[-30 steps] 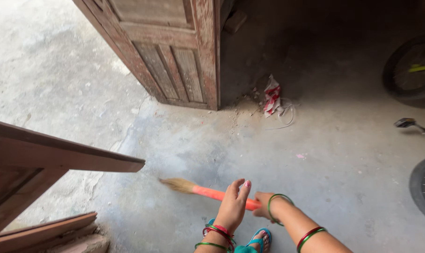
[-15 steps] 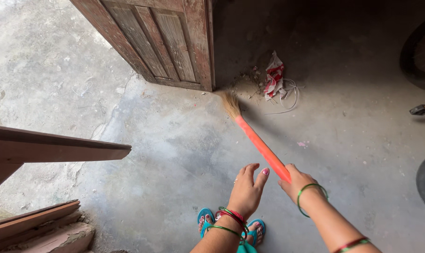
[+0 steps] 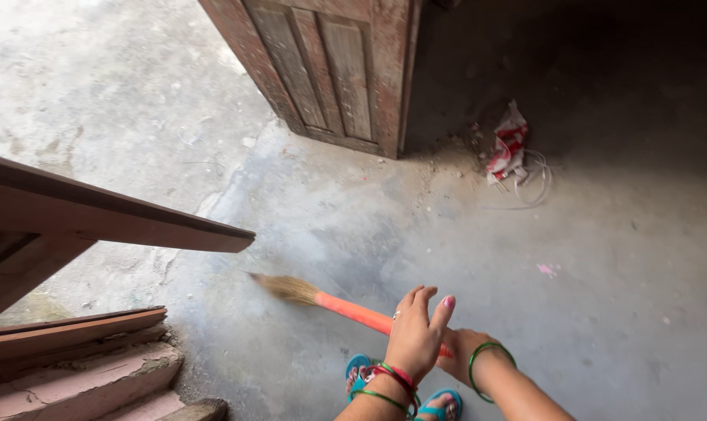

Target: The person sweeps debris from a concrete floor near a doorway and down a staircase using a broom.

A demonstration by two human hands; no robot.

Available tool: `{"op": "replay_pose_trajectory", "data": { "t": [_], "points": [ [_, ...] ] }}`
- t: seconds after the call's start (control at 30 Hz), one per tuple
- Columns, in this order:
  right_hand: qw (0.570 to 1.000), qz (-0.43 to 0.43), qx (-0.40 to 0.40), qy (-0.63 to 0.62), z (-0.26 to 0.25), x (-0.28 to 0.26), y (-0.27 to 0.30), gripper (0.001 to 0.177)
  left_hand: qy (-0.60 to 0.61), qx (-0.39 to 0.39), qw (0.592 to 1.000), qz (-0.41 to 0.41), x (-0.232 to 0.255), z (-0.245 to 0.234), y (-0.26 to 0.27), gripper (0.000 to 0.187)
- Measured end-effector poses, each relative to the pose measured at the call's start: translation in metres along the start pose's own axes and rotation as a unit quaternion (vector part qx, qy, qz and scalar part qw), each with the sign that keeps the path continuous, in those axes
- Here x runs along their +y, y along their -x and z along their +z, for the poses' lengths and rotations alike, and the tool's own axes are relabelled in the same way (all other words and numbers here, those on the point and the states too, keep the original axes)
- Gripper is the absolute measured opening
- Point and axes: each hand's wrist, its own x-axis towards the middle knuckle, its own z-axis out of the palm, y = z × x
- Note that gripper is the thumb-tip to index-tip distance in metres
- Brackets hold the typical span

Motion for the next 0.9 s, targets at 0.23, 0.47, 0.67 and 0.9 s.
{"op": "replay_pose_trajectory", "data": {
  "t": [0.23, 0.47, 0.67, 0.9],
  "points": [
    [0.99, 0.066, 0.072, -0.104, -0.019, -0.01, -0.018, 0.048, -0.005, 0.043, 0.999, 0.02, -0.017, -0.029, -0.02, 0.056],
    [0.967, 0.037, 0.089, -0.238, -0.072, -0.06, -0.003, 0.048, 0.013, 0.081, 0.996, 0.034, -0.035, -0.074, -0.045, 0.055],
    [0.944, -0.011, 0.054, -0.327, -0.098, -0.141, -0.063, 0.037, 0.018, 0.091, 0.994, 0.059, -0.036, -0.141, -0.084, 0.054],
    [0.745, 0.043, -0.11, -0.657, -0.107, -0.265, -0.261, 0.036, 0.046, 0.066, 0.997, 0.006, -0.054, -0.26, -0.135, 0.054]
  ]
}}
